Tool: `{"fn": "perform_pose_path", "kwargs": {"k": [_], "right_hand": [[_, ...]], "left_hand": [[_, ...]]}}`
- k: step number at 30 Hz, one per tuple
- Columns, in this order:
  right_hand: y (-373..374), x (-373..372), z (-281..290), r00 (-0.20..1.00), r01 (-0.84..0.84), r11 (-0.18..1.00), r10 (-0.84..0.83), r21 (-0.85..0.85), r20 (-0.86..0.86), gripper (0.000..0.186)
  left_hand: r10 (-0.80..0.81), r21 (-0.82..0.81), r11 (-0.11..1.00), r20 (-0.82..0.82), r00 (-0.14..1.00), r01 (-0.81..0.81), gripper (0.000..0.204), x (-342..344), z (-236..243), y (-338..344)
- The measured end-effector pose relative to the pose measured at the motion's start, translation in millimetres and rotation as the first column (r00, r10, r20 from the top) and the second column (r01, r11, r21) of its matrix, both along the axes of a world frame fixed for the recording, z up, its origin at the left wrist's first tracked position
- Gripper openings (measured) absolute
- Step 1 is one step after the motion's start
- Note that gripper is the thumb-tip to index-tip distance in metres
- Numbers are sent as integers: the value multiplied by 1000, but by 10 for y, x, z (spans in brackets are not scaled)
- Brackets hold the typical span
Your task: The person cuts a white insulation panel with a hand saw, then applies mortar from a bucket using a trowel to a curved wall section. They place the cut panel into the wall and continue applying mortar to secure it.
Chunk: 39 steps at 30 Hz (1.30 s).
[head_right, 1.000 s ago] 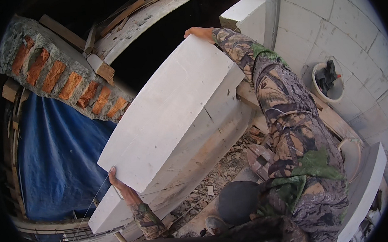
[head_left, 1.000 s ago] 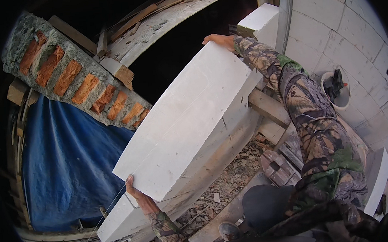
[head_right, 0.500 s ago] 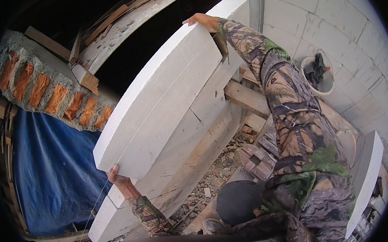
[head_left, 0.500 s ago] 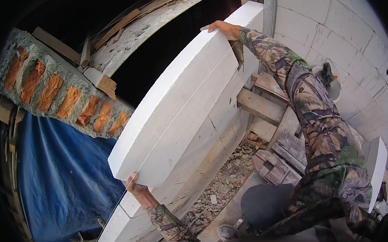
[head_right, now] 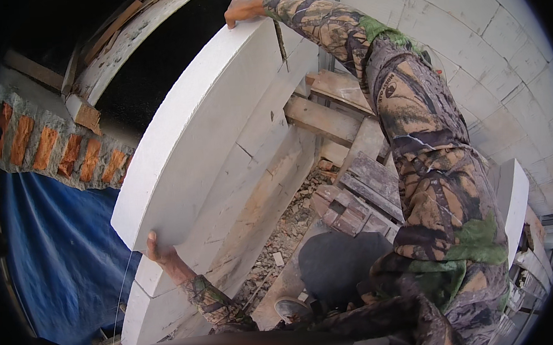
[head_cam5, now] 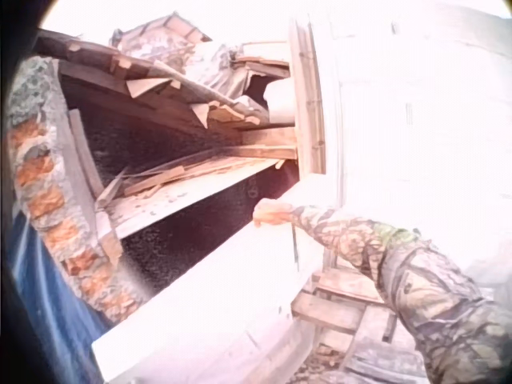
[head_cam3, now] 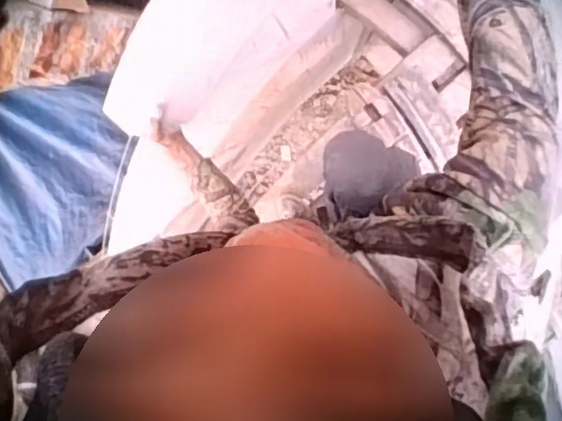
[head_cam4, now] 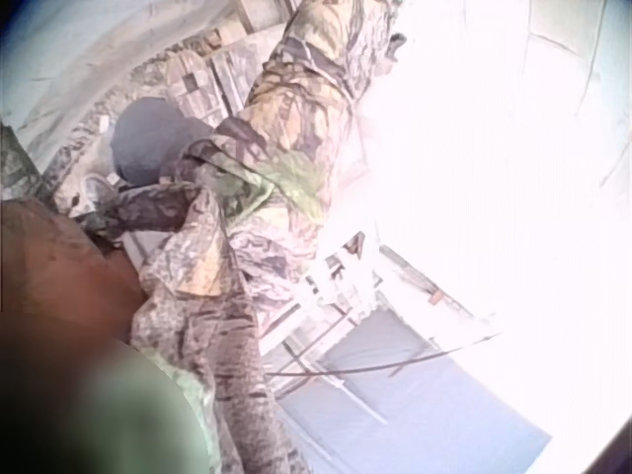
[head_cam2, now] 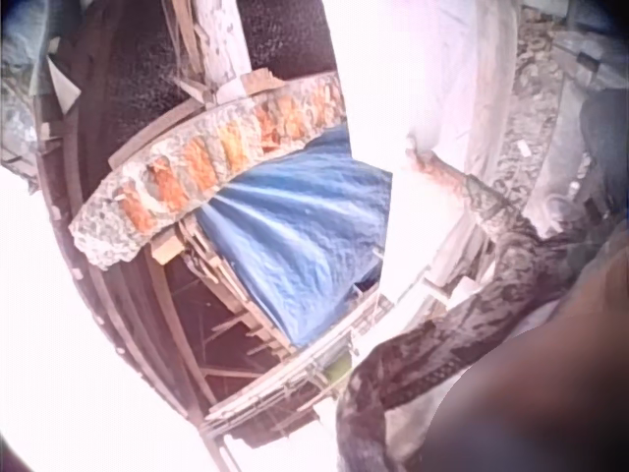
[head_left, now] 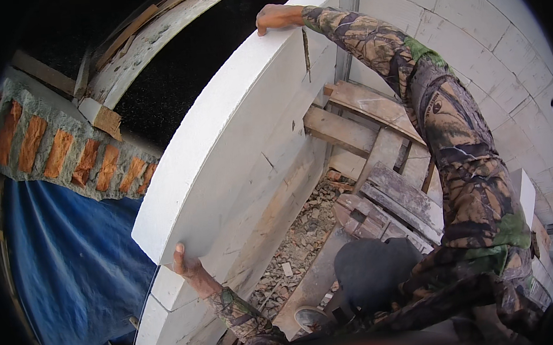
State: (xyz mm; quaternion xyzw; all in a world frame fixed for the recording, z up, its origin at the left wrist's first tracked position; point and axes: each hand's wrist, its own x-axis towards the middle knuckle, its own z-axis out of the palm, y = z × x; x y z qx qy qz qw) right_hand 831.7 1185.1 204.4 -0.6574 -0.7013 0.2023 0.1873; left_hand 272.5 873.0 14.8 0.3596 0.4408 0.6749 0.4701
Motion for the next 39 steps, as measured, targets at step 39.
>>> {"fn": "perform_pose_path", "kwargs": {"k": [39], "right_hand": [[-5182, 737, -2360, 903, 424, 901, -429, -93, -38, 24]], "left_hand": [[-96, 87, 992, -10, 995, 97, 69, -519, -199, 463]]}}
